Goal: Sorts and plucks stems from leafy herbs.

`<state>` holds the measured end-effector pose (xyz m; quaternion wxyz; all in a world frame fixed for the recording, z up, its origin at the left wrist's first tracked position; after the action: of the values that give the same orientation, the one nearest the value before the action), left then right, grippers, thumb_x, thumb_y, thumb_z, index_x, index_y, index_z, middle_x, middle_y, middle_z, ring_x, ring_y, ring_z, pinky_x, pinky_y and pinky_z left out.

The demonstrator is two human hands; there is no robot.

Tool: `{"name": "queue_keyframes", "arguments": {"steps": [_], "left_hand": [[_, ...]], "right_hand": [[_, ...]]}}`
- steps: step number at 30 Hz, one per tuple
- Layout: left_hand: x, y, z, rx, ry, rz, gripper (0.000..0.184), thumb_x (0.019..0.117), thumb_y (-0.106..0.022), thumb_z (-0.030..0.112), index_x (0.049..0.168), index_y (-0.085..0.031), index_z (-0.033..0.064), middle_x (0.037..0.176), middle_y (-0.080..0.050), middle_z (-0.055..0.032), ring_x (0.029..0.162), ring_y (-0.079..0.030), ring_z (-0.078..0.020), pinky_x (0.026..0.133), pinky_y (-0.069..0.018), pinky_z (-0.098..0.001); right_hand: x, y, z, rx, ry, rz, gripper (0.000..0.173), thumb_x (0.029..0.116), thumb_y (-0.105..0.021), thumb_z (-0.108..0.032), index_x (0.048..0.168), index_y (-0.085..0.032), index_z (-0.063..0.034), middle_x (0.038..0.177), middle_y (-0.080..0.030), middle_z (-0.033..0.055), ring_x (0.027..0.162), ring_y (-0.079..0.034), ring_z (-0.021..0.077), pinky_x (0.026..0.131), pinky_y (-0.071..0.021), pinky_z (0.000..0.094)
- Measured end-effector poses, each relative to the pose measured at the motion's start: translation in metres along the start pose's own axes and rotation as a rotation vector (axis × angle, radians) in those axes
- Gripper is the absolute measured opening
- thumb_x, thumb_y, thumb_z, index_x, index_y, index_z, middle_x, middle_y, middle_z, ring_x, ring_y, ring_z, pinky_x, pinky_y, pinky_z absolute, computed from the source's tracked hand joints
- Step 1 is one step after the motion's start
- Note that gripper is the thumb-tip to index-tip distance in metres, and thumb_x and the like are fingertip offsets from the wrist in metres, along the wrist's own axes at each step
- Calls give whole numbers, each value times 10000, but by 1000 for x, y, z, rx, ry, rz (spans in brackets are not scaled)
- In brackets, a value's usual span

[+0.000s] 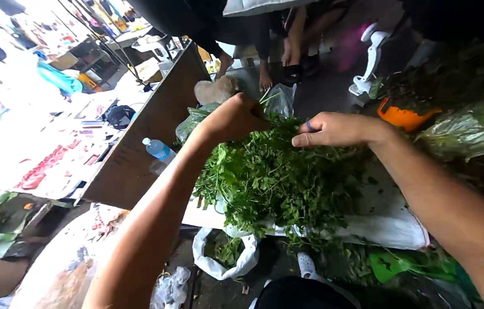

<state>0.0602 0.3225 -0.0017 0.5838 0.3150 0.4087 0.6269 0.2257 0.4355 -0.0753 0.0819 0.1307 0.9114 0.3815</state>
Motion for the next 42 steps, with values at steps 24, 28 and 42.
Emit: {"name": "queue_keyframes", "arguments": {"steps": [24, 28, 42], "left_hand": [[-22, 1, 11, -2, -145, 334, 237, 920, -752, 237, 776, -642, 84, 674, -571, -14, 599, -533, -118, 563, -450, -338], [-43, 13, -4, -81, -159, 238, 190, 896, -796, 258, 911, -700, 95, 702, -588, -1, 591, -517, -95, 563, -450, -310], [-198, 66, -139, -179, 204, 583, 206, 967, -640, 411, 906, -723, 232, 646, -597, 75, 478, -490, -22, 433, -418, -249]], "right_hand": [[18, 9, -68, 134, 344, 251, 426, 887, -751, -90, 1302, -659, -52, 1187, -717, 21, 1089, -663, 29, 990, -543, 227], [29, 13, -71, 129, 337, 144, 211, 992, -631, -91, 1181, -717, -56, 917, -725, -15, 715, -638, 8, 666, -557, 190], [5, 73, -35, 32, 95, 131, 290, 1079, -461, -181, 1188, -719, -103, 698, -550, -47, 569, -470, 36, 550, -419, 216]]}}
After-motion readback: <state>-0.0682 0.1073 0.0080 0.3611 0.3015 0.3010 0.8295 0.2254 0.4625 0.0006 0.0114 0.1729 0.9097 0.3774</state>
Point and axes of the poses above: each hand's wrist, its own x-axis towards the middle knuckle, its own y-axis out of the back of the hand, z = x × y, the point moved 5 cm from there along x, towards the middle knuckle
